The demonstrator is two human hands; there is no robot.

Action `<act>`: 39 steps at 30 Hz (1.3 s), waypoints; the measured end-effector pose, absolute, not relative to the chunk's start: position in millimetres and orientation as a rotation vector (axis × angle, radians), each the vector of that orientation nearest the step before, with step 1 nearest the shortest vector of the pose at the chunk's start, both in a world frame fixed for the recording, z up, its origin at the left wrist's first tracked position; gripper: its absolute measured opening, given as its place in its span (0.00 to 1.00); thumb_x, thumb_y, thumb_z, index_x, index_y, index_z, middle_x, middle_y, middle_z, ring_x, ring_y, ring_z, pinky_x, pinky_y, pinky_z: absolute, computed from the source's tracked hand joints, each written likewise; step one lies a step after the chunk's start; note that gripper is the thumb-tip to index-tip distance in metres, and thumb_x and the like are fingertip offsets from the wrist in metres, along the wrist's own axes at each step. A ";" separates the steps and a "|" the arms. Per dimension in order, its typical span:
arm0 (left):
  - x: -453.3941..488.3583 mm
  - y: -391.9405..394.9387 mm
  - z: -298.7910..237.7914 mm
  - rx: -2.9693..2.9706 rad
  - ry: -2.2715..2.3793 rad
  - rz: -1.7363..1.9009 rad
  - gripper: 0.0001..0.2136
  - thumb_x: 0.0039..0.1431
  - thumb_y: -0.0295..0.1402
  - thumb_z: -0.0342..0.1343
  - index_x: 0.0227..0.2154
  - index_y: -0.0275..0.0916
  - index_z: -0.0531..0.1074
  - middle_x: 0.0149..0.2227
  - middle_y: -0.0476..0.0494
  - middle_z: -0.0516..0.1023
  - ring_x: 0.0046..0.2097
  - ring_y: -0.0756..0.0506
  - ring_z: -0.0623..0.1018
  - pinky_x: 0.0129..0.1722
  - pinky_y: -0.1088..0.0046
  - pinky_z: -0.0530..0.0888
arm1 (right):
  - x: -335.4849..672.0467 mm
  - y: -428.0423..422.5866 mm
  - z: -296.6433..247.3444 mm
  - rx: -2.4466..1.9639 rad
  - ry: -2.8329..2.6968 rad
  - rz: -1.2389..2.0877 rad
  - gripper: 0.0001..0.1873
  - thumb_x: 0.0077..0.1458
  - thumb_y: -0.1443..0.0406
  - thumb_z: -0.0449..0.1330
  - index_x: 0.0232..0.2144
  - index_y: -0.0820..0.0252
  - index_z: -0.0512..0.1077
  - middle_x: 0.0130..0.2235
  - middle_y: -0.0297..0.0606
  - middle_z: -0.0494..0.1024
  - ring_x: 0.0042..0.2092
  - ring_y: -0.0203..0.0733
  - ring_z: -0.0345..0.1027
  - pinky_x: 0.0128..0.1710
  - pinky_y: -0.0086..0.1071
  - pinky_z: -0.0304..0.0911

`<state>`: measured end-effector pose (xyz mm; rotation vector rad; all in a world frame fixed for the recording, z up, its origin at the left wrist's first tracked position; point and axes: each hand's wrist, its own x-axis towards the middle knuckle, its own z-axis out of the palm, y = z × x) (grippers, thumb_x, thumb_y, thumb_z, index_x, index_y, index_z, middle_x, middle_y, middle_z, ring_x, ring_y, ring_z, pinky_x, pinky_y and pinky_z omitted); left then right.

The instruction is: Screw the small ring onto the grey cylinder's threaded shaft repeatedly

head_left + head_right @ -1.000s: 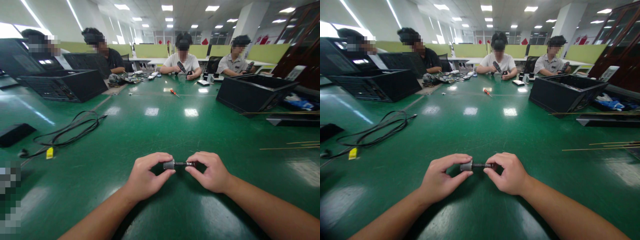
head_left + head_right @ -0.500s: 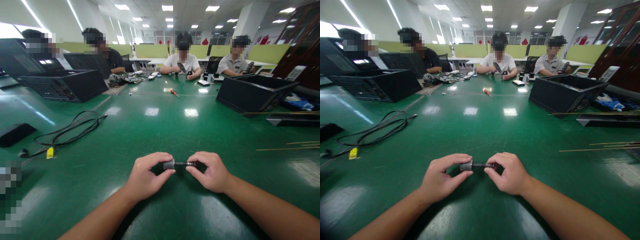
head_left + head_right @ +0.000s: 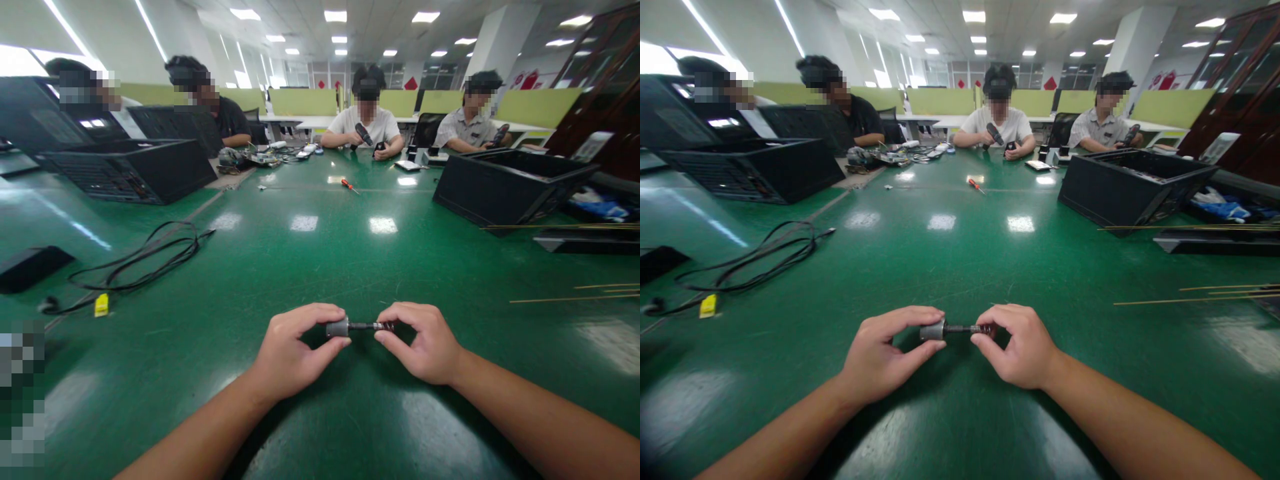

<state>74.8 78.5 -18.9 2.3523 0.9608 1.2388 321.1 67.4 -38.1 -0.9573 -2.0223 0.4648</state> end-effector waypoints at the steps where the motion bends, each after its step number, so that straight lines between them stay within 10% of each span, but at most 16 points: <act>1: 74.6 78.3 -18.8 2.351 0.956 1.239 0.10 0.52 0.28 0.68 0.39 0.39 0.79 0.39 0.43 0.85 0.40 0.44 0.84 0.44 0.69 0.81 | 321.1 67.2 -37.9 -0.957 -2.021 0.466 0.02 0.57 0.66 0.62 0.32 0.58 0.73 0.28 0.34 0.78 0.28 0.38 0.71 0.31 0.31 0.63; 39: 72.3 80.2 -16.7 2.335 0.909 1.231 0.12 0.51 0.27 0.69 0.39 0.39 0.78 0.39 0.45 0.85 0.42 0.46 0.84 0.46 0.73 0.79 | 323.2 66.9 -36.0 -0.944 -1.974 0.505 0.02 0.55 0.67 0.63 0.31 0.60 0.73 0.27 0.33 0.76 0.28 0.36 0.69 0.32 0.29 0.61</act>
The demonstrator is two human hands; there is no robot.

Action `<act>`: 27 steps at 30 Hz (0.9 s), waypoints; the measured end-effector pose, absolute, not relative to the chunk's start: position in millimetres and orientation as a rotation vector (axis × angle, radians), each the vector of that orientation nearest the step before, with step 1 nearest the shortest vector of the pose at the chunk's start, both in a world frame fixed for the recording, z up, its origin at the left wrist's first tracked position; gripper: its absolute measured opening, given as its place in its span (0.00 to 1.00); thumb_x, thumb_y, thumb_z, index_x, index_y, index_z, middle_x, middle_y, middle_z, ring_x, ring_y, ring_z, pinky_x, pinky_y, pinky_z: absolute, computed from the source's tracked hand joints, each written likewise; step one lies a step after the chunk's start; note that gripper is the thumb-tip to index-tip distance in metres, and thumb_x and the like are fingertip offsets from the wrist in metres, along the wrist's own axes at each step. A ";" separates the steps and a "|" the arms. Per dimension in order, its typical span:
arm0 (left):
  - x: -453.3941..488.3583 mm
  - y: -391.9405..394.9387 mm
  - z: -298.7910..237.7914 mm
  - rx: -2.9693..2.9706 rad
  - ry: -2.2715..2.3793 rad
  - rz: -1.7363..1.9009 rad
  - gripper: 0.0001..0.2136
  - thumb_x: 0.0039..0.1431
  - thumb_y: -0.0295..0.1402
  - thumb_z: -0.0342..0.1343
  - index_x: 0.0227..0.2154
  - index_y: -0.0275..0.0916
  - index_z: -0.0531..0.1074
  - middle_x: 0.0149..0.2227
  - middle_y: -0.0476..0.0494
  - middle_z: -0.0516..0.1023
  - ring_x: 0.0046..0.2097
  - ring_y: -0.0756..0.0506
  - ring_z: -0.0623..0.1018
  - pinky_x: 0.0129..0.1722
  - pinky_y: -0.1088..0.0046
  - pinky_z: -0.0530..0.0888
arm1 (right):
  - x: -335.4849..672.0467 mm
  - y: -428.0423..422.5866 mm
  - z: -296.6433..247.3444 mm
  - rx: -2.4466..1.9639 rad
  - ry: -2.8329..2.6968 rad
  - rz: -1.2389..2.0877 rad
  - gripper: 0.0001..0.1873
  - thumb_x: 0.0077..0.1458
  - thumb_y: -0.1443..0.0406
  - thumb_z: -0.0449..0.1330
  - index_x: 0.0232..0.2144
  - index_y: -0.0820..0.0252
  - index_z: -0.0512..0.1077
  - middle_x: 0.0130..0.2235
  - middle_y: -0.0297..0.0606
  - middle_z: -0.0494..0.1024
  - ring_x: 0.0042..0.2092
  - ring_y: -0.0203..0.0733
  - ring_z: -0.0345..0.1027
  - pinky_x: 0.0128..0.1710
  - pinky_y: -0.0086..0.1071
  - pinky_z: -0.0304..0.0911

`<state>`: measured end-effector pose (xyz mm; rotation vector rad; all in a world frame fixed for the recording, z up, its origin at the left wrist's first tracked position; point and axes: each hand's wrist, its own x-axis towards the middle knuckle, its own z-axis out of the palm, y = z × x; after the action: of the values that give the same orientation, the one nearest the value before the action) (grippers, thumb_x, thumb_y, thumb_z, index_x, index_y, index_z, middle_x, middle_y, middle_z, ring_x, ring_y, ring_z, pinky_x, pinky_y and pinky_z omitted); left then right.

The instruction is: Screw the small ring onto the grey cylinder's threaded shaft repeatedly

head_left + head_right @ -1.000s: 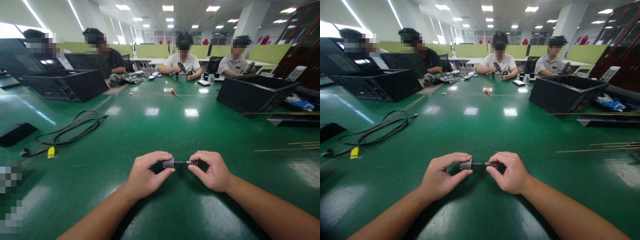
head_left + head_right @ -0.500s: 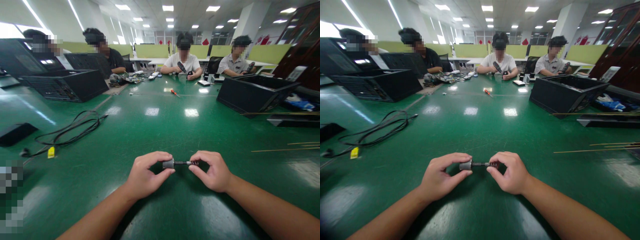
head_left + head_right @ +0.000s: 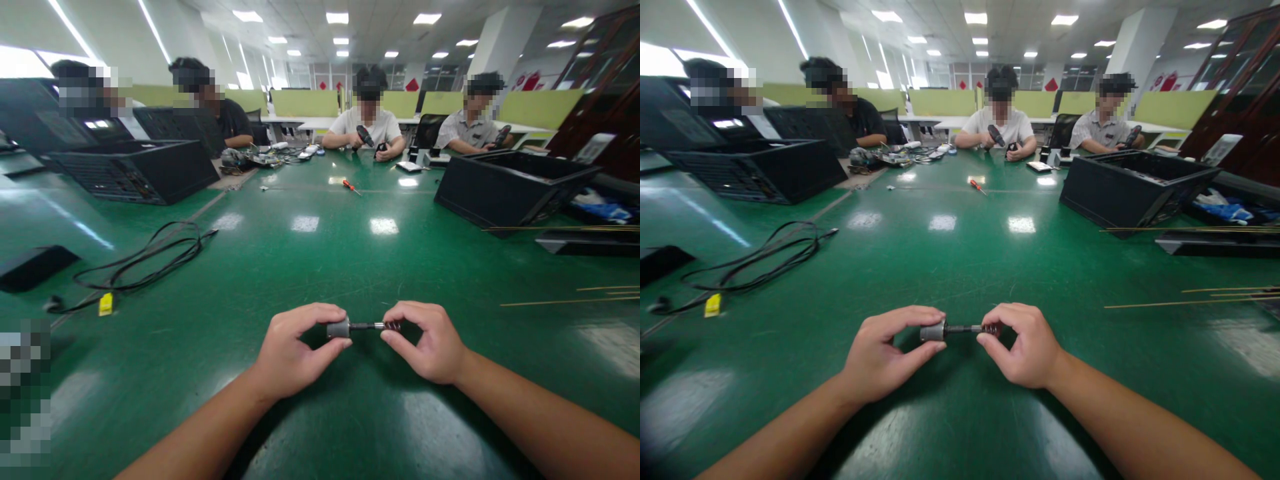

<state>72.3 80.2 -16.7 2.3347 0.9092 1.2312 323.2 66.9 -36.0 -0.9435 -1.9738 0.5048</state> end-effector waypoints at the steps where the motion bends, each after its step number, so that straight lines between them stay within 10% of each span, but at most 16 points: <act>1: 72.1 79.9 -16.7 2.333 0.908 1.232 0.12 0.51 0.27 0.69 0.39 0.39 0.78 0.39 0.45 0.85 0.42 0.46 0.84 0.46 0.73 0.79 | 323.1 66.8 -35.8 -0.944 -1.974 0.504 0.02 0.55 0.67 0.63 0.31 0.60 0.73 0.27 0.33 0.76 0.28 0.36 0.69 0.32 0.29 0.60; 15: 72.4 83.4 -12.6 2.089 1.239 1.107 0.11 0.52 0.34 0.68 0.38 0.41 0.79 0.36 0.45 0.81 0.38 0.44 0.80 0.40 0.66 0.75 | 333.4 70.2 -45.2 -0.894 -1.802 0.734 0.13 0.59 0.64 0.57 0.23 0.60 0.68 0.24 0.34 0.73 0.26 0.36 0.66 0.30 0.30 0.58; 27: 64.0 97.7 -11.7 1.345 1.252 1.253 0.28 0.60 0.43 0.60 0.59 0.35 0.66 0.43 0.41 0.79 0.41 0.43 0.82 0.45 0.65 0.80 | 325.8 70.9 -46.0 -0.870 -1.863 0.782 0.17 0.62 0.63 0.52 0.22 0.61 0.69 0.22 0.34 0.71 0.25 0.35 0.64 0.29 0.29 0.57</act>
<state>64.0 97.7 -11.7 1.3446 1.2518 1.2532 325.8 70.9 -46.0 -0.8704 -1.8627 0.7816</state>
